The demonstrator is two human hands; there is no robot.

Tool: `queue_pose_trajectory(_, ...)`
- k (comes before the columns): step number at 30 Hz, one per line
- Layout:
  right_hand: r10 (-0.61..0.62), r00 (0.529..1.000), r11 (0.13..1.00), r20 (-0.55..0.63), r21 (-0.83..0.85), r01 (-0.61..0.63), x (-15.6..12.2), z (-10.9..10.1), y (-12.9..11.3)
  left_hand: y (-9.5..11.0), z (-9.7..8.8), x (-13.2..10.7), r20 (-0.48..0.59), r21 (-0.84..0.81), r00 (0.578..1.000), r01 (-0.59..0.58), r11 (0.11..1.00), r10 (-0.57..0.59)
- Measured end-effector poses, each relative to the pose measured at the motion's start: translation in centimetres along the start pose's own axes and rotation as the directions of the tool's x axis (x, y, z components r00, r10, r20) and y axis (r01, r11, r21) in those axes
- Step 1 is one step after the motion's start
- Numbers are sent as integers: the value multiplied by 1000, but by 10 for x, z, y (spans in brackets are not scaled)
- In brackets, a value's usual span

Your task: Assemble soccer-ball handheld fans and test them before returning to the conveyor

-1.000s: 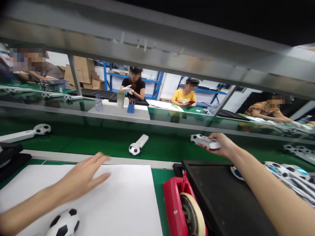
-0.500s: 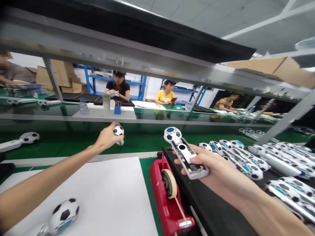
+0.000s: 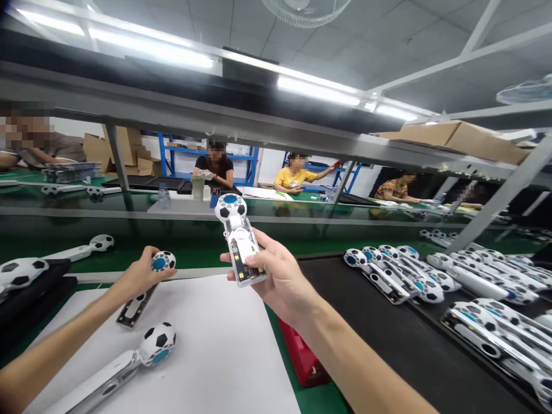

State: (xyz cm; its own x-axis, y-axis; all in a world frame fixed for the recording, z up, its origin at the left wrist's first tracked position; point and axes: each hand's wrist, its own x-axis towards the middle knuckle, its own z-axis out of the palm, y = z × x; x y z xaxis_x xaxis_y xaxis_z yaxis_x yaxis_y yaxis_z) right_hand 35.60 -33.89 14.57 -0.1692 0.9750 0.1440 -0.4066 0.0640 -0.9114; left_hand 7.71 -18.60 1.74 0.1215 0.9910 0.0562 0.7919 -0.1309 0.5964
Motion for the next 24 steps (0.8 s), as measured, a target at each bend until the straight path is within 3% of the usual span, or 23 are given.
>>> queue_pose_trajectory(4, -64, 998, 985, 19, 164, 60, 7, 20, 14, -24, 24, 3, 64, -53, 996, -57, 997, 60)
queue_pose_trajectory(8, -82, 994, 972, 67, 226, 65, 4, 30, 31, -39, 35, 2, 111, -13, 992, -58, 998, 59)
queue_pose_trajectory(12, -117, 992, 968, 56, 229, 101, -5, 30, 49, -42, 36, -4, 161, 125, 986, 14, 992, -34)
queue_pose_trajectory(17, -139, 986, 936, -89, 312, 160, -12, 25, 75, -40, 34, -21, 173, 283, 972, 103, 954, -156)
queue_pose_trajectory(24, -73, 988, 900, -134, 419, 123, -25, 15, 101, -36, 23, -27, 250, 171, 952, 137, 976, -178)
